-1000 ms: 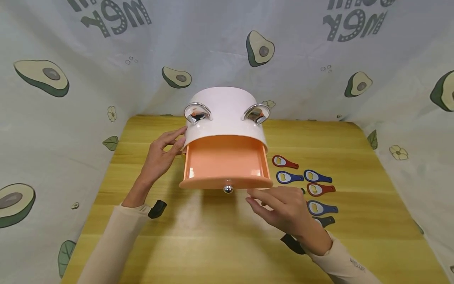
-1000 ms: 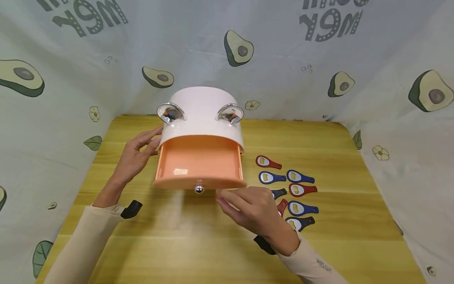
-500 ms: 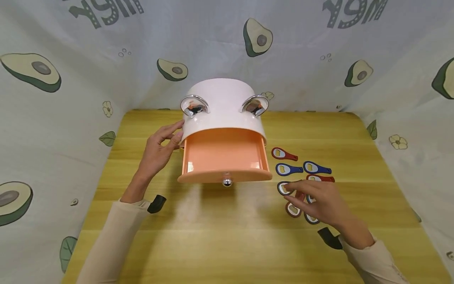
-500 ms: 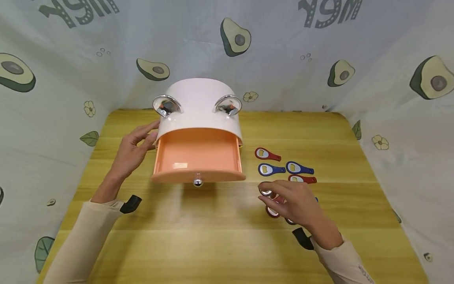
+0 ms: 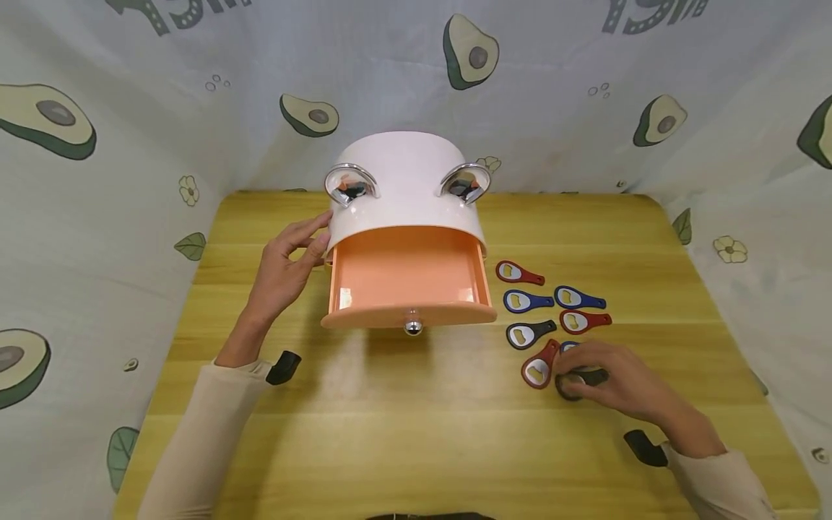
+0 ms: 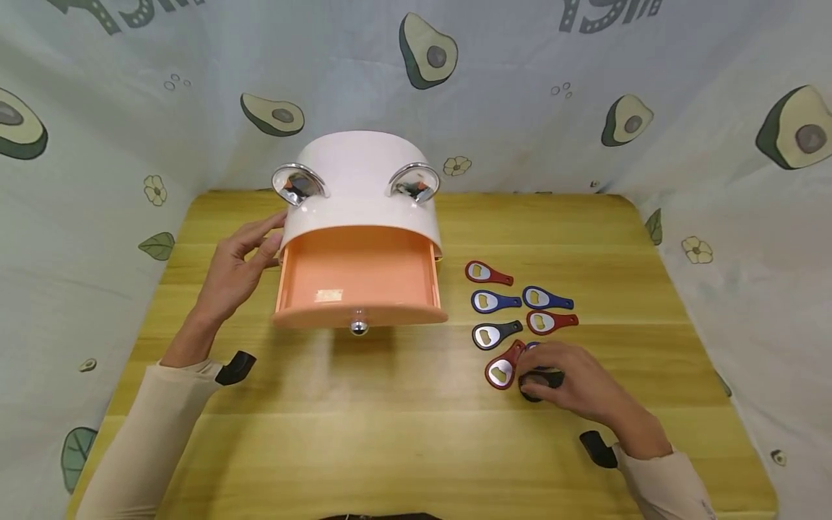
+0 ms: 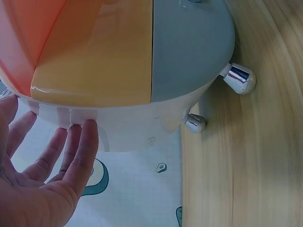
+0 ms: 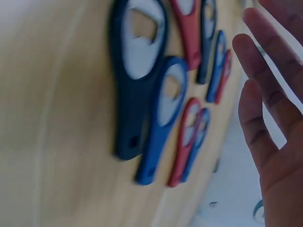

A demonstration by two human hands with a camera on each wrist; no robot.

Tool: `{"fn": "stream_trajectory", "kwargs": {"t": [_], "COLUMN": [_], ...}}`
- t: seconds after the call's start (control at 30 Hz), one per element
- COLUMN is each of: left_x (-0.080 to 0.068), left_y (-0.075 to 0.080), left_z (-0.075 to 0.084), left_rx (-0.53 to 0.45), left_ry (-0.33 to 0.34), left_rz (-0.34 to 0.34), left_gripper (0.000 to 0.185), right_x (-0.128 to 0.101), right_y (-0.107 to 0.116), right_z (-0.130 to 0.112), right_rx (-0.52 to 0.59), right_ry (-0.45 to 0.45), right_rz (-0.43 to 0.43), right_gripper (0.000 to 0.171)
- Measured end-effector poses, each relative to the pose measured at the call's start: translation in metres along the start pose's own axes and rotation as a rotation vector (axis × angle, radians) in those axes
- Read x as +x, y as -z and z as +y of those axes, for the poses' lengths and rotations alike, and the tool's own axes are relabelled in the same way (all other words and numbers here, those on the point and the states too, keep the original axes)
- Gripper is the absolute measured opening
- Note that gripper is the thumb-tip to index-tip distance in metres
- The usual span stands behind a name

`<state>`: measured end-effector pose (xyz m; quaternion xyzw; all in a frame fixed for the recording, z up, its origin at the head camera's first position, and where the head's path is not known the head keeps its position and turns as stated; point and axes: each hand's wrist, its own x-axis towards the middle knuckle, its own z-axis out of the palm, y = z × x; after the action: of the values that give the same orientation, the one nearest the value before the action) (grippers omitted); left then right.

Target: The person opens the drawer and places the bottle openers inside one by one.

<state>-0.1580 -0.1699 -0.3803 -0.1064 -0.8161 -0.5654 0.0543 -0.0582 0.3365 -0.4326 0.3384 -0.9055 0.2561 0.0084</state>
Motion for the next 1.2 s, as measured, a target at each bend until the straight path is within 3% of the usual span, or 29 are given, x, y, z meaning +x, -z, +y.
{"fn": "stream_trajectory", "kwargs": {"t": [0.23,0.4,0.6,0.97,1.1,1.2], "left_x": [0.001,0.002,0.002,0.002,0.003,0.002], "left_y": [0.001,0.0,0.001,0.001,0.0,0.0], "left_z": [0.002,0.002,0.001,0.001,-0.001,-0.002], "left_rx": [0.009,0.01,0.021,0.001,-0.026,-0.035], "left_ry": [-0.003,-0.008,-0.008,-0.009,-0.015,-0.015], "left_rz": [0.005,0.0,0.0,-0.001,-0.005,-0.006], "left_gripper": [0.039,0.039,0.04,0.039,0.039,0.039], "right_x": [-0.013,-0.018,-0.022,-0.016,-0.004,0.009], "right_y": [-0.009,-0.015,-0.014,-0.015,-0.003,0.01], "right_z": [0.016,0.017,0.015,0.01,0.004,-0.003], "right_rx": [-0.082,-0.164,-0.168,-0.196,-0.19,-0.166], "right_ry": [-0.081,-0.117,-0.129,-0.047,0.045,0.108], "right_rz": [-0.128,-0.154,-0.157,-0.098,-0.051,-0.019], "right_gripper": [0.032,0.032,0.036,0.036,0.037,0.027]}}
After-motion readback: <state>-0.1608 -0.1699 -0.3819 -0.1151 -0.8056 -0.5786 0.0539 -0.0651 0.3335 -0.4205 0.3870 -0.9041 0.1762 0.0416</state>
